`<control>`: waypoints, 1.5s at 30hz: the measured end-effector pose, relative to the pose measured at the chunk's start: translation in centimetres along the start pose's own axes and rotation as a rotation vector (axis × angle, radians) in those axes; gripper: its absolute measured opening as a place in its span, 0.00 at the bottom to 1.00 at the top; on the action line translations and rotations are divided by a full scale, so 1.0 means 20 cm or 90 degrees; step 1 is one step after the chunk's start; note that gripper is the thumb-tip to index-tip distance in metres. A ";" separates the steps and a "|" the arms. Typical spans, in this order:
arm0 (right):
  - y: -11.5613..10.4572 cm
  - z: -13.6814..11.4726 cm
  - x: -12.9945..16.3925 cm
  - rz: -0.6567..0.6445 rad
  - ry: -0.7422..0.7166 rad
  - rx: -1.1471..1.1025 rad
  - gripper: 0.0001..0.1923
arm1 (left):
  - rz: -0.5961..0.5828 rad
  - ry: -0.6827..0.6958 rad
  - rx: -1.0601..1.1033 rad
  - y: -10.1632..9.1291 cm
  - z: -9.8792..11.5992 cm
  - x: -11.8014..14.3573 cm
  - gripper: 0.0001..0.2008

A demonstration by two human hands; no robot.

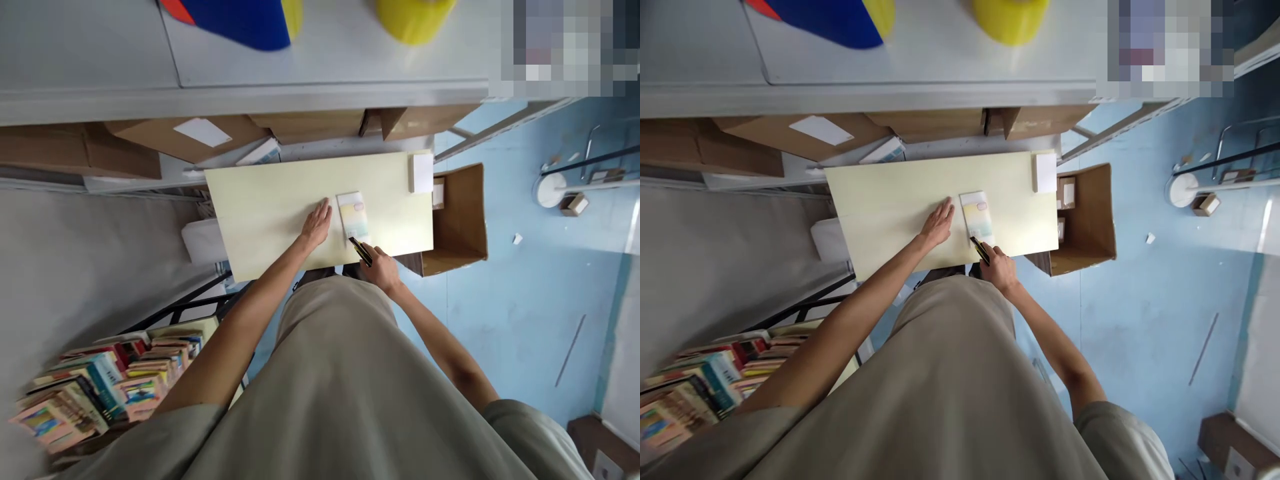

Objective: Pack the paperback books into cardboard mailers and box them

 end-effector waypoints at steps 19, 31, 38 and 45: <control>-1.63 -0.85 -0.75 0.551 -0.358 -0.205 0.18 | 0.570 0.130 0.034 -1.26 0.98 0.09 0.25; -1.00 -0.46 -0.57 0.438 -0.428 -0.137 0.21 | 0.222 -0.211 0.177 -0.26 0.44 0.10 0.20; -0.19 0.08 -0.79 -0.010 -0.067 -0.204 0.23 | 0.124 -0.258 0.239 0.21 0.37 0.07 0.29; -0.01 0.05 -0.92 -0.080 0.018 -0.330 0.12 | 0.127 -0.240 0.323 0.24 0.35 0.00 0.31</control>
Point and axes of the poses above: each hand's wrist, its own x-axis away from the middle knuckle, its own y-axis out of the palm, z = x × y, the point moved 3 cm from there along -x, towards the middle knuckle, and after that the axes turned 10 degrees about y, right-handed, at the moved point
